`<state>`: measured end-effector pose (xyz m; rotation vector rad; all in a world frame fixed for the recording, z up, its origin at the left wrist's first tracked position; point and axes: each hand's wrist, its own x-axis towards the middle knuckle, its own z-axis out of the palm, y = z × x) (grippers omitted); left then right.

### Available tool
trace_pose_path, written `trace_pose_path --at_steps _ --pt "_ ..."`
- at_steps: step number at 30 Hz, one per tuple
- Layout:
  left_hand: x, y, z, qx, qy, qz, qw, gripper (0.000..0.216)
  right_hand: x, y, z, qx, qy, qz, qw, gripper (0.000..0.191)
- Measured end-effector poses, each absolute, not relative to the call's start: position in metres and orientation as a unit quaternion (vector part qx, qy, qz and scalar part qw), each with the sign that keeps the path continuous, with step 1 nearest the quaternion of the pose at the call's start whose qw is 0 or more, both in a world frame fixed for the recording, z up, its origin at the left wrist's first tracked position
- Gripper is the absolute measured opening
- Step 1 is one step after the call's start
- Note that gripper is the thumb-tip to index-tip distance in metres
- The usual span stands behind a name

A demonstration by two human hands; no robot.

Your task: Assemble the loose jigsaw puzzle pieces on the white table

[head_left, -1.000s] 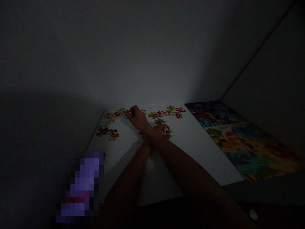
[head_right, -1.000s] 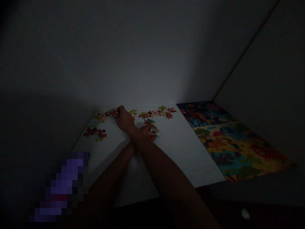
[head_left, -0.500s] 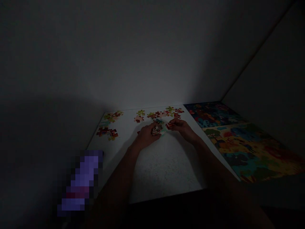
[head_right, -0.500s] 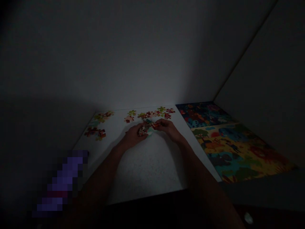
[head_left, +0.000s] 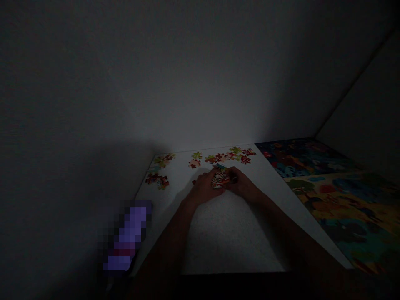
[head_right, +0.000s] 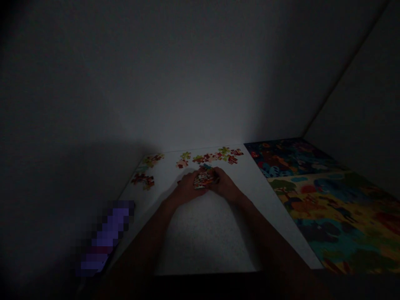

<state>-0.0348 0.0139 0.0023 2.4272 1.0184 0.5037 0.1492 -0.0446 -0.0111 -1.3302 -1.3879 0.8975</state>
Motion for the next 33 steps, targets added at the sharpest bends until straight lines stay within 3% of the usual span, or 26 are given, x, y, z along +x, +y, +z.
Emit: trace_pose_path --at_steps 6,10,14,22,27,33 --pt "-0.039 0.005 0.012 0.896 0.319 0.217 0.219 0.072 0.149 -0.041 -0.023 -0.516 -0.59 0.374 0.496 0.068" --pt "-0.048 0.013 0.016 0.887 0.341 0.241 0.2 0.067 0.148 -0.041 -0.019 -0.509 -0.595 0.401 0.475 0.052" --pt "-0.07 0.042 0.017 0.814 0.487 0.289 0.129 0.042 0.148 -0.04 -0.016 -0.55 -0.589 0.368 0.464 0.047" --pt "-0.114 0.08 0.003 0.636 0.726 0.261 0.0 0.049 0.146 -0.039 -0.02 -0.579 -0.586 0.332 0.46 0.042" --pt "-0.113 0.077 -0.001 0.617 0.754 0.222 -0.03 0.051 0.148 -0.039 -0.017 -0.59 -0.587 0.327 0.448 0.043" --pt "-0.101 0.055 0.0 0.675 0.715 0.179 -0.027 0.038 0.15 -0.038 -0.02 -0.605 -0.586 0.302 0.446 0.045"
